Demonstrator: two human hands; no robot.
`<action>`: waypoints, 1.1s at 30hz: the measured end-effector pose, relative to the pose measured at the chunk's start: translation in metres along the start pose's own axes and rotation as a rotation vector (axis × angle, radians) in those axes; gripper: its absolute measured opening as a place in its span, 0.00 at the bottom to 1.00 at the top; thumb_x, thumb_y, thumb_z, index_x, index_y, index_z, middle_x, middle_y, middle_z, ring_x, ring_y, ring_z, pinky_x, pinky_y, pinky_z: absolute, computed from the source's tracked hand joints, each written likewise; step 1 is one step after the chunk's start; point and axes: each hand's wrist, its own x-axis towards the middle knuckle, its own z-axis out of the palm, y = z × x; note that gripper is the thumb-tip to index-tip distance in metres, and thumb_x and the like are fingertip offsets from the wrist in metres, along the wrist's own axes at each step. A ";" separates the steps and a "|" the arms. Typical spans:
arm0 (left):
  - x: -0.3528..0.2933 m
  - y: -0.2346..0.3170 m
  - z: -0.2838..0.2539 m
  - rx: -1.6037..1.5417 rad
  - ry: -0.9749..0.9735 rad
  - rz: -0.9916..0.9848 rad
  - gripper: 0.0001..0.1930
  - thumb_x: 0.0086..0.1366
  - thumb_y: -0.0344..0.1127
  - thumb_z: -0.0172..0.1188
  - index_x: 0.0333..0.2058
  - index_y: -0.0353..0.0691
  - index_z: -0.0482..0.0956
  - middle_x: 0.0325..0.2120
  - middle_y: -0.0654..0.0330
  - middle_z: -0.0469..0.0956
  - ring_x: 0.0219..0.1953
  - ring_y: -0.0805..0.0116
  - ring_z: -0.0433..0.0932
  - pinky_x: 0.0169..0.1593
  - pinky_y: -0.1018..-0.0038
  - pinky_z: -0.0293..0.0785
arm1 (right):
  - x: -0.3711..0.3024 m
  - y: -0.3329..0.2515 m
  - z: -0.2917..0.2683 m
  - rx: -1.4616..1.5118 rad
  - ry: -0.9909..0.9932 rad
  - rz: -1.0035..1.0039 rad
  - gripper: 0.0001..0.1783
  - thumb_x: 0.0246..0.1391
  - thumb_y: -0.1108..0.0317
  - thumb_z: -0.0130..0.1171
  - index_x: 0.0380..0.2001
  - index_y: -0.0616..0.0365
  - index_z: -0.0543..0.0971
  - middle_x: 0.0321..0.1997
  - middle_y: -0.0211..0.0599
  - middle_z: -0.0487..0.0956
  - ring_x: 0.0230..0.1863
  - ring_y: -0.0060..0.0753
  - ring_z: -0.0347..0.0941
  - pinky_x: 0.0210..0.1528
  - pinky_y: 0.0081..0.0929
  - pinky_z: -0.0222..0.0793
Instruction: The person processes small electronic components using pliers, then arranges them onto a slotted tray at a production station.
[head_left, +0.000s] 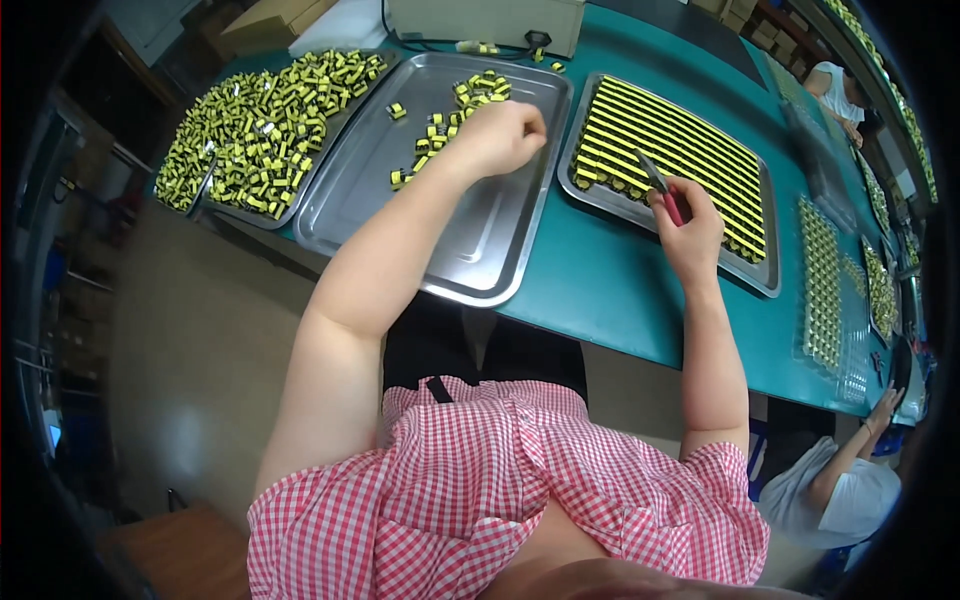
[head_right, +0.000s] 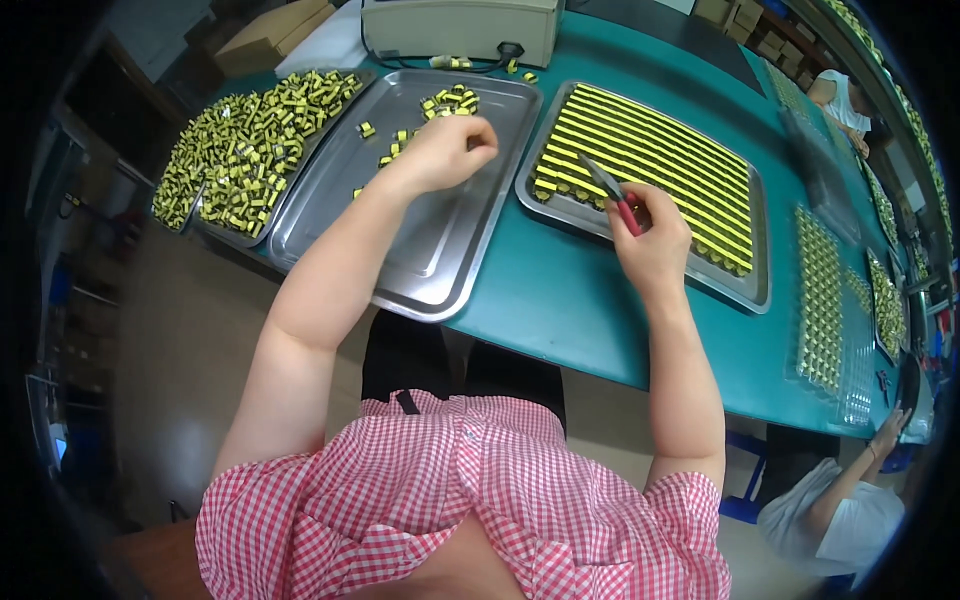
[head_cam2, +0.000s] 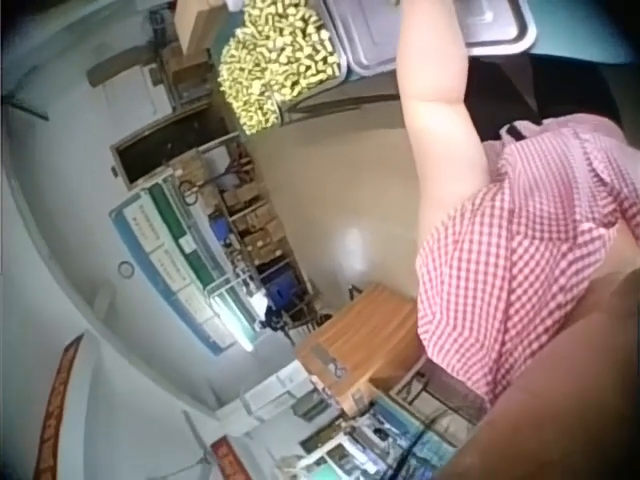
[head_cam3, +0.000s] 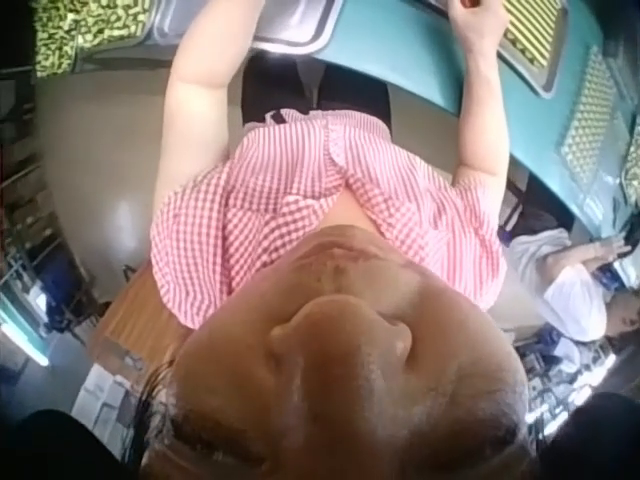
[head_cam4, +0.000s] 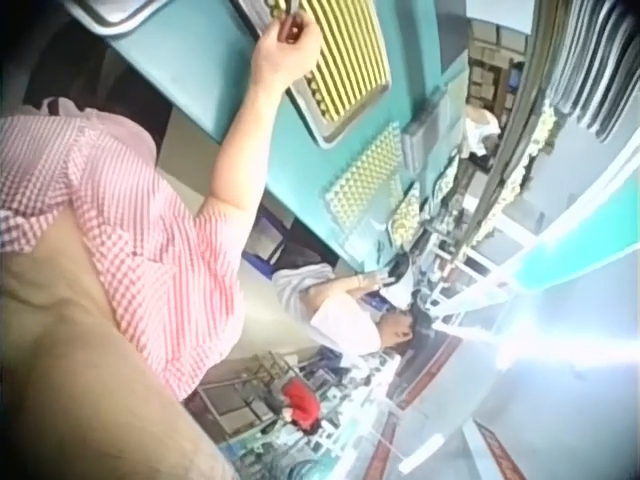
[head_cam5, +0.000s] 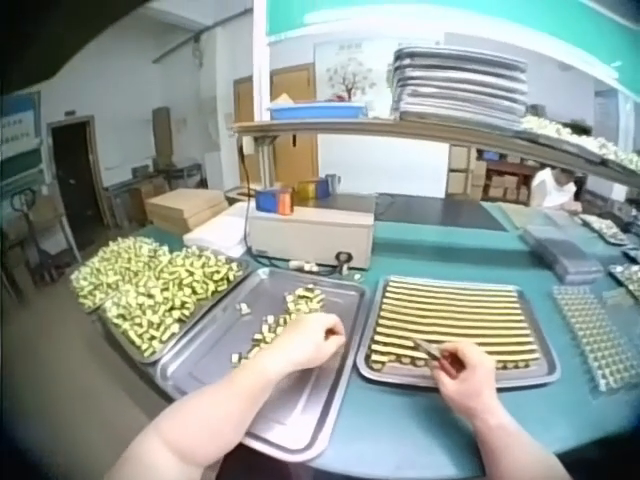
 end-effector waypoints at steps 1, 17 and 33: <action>-0.003 -0.002 -0.008 0.041 -0.033 0.026 0.08 0.52 0.34 0.57 0.30 0.37 0.77 0.26 0.55 0.78 0.30 0.60 0.77 0.36 0.70 0.72 | 0.001 0.000 0.001 0.028 -0.002 -0.007 0.12 0.44 0.67 0.62 0.34 0.59 0.76 0.27 0.35 0.77 0.28 0.27 0.73 0.35 0.22 0.68; -0.093 -0.022 -0.060 0.603 -0.084 -0.118 0.10 0.47 0.32 0.63 0.30 0.43 0.76 0.30 0.61 0.73 0.39 0.60 0.72 0.41 0.66 0.70 | -0.009 -0.010 0.003 0.126 -0.069 -0.163 0.12 0.40 0.74 0.64 0.32 0.60 0.76 0.26 0.34 0.75 0.24 0.25 0.70 0.29 0.21 0.68; -0.092 -0.006 -0.046 0.705 -0.053 0.023 0.09 0.47 0.28 0.58 0.30 0.37 0.71 0.27 0.56 0.71 0.31 0.56 0.72 0.35 0.64 0.69 | -0.013 -0.015 0.002 0.168 -0.140 -0.194 0.14 0.38 0.74 0.64 0.32 0.59 0.75 0.29 0.37 0.75 0.29 0.33 0.73 0.33 0.24 0.73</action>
